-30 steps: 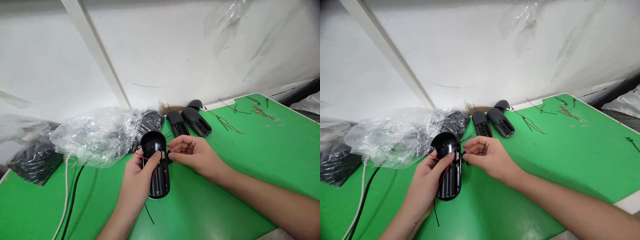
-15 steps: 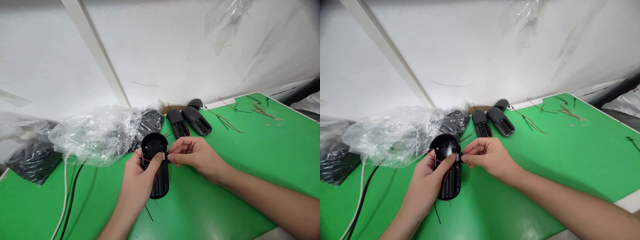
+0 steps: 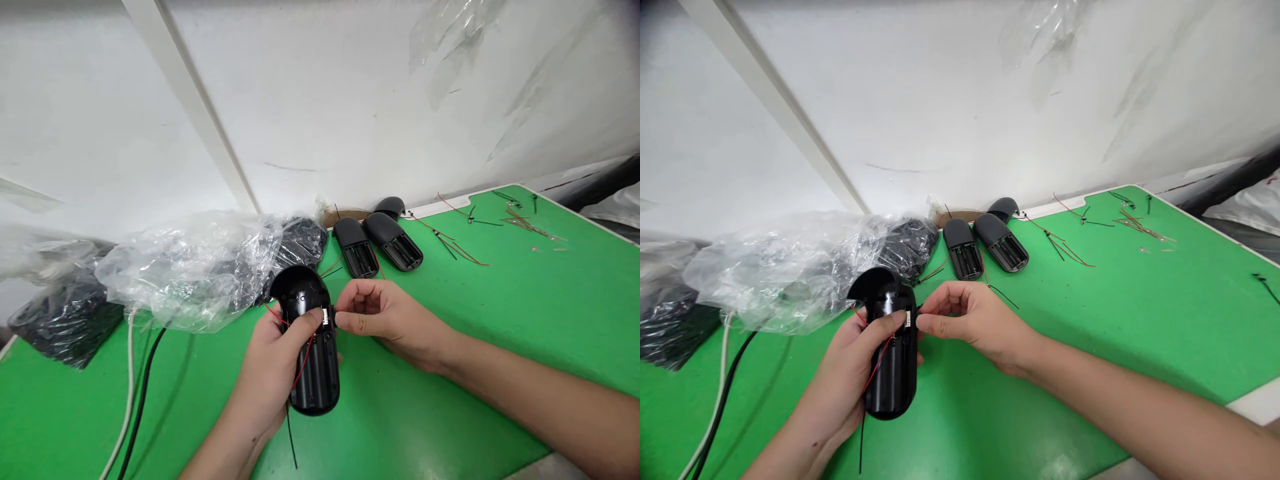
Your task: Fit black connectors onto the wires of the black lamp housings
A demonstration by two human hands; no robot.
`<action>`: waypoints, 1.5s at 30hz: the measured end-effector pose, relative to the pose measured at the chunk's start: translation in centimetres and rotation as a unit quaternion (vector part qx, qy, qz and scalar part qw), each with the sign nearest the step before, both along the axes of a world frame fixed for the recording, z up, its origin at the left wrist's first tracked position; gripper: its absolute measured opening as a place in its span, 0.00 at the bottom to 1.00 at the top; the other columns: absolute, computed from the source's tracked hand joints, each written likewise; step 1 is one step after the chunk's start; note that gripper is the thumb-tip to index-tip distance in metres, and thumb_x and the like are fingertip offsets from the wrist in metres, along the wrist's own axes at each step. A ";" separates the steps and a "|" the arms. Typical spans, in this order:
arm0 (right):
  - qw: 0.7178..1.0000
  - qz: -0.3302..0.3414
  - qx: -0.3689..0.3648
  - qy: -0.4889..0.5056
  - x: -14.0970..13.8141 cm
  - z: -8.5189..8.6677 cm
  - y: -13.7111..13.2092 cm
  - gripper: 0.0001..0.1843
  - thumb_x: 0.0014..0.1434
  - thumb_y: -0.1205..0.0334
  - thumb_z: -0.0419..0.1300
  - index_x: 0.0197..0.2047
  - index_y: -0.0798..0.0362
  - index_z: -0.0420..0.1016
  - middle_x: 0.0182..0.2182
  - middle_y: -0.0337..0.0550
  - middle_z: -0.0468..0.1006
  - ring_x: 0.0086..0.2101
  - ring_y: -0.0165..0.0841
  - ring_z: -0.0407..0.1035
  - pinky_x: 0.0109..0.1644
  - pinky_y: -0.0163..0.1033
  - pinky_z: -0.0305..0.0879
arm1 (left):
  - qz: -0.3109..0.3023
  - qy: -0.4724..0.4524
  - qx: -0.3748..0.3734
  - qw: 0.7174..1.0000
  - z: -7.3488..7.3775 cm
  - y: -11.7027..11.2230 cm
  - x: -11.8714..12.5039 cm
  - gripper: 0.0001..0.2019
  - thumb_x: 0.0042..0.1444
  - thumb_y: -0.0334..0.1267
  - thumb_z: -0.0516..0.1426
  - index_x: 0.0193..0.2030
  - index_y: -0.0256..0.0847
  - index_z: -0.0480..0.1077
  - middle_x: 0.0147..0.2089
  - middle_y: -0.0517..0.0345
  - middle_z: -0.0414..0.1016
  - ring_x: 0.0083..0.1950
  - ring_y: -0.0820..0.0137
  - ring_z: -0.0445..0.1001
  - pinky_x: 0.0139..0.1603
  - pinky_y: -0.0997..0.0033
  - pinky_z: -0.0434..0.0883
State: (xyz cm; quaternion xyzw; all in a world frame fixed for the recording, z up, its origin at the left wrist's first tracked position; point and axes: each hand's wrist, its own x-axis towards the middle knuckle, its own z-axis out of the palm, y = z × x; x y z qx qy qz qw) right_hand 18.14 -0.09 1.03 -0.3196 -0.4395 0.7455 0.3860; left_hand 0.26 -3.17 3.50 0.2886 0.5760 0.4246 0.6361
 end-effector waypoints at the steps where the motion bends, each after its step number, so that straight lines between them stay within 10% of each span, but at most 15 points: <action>1: 1.000 0.006 0.004 -0.006 0.0 0.0 0.0 0.14 0.52 0.62 0.76 0.36 0.56 0.77 0.32 0.39 0.78 0.33 0.26 0.69 0.40 0.32 0.62 | 0.001 -0.019 -0.013 1.000 0.2 0.0 0.0 0.21 0.49 0.46 0.69 0.43 0.38 0.67 0.29 0.58 0.76 0.25 0.68 0.76 0.24 0.75 0.71; 11: 0.998 0.055 0.029 -0.033 0.1 0.6 -0.1 0.19 0.51 0.55 0.76 0.35 0.57 0.74 0.29 0.42 0.79 0.32 0.30 0.73 0.39 0.35 0.66 | -0.024 -0.055 -0.045 0.997 2.2 -0.4 -0.6 0.16 0.46 0.38 0.70 0.39 0.35 0.74 0.32 0.46 0.80 0.34 0.57 0.82 0.31 0.68 0.77; 19: 0.996 0.065 0.047 -0.046 0.2 0.5 0.1 0.18 0.52 0.57 0.75 0.35 0.57 0.72 0.29 0.42 0.79 0.32 0.30 0.72 0.40 0.36 0.65 | -0.074 -0.055 0.001 0.996 0.6 -0.2 -1.0 0.13 0.47 0.41 0.71 0.35 0.35 0.78 0.32 0.46 0.79 0.31 0.65 0.77 0.30 0.71 0.74; 27: 0.994 0.059 0.020 -0.084 0.1 0.6 0.2 0.22 0.49 0.54 0.77 0.32 0.57 0.70 0.27 0.38 0.73 0.28 0.25 0.61 0.31 0.32 0.55 | 0.022 -0.049 0.029 0.998 1.7 -1.0 0.3 0.18 0.42 0.38 0.71 0.43 0.39 0.81 0.36 0.53 0.77 0.31 0.66 0.76 0.26 0.73 0.70; 45: 0.987 0.117 0.016 -0.111 -0.2 0.5 -0.2 0.25 0.54 0.43 0.72 0.29 0.57 0.72 0.23 0.38 0.73 0.21 0.22 0.59 0.22 0.28 0.55 | 0.026 -0.128 0.069 0.989 1.5 -1.2 0.9 0.21 0.50 0.34 0.66 0.53 0.37 0.78 0.37 0.53 0.79 0.27 0.70 0.74 0.28 0.73 0.73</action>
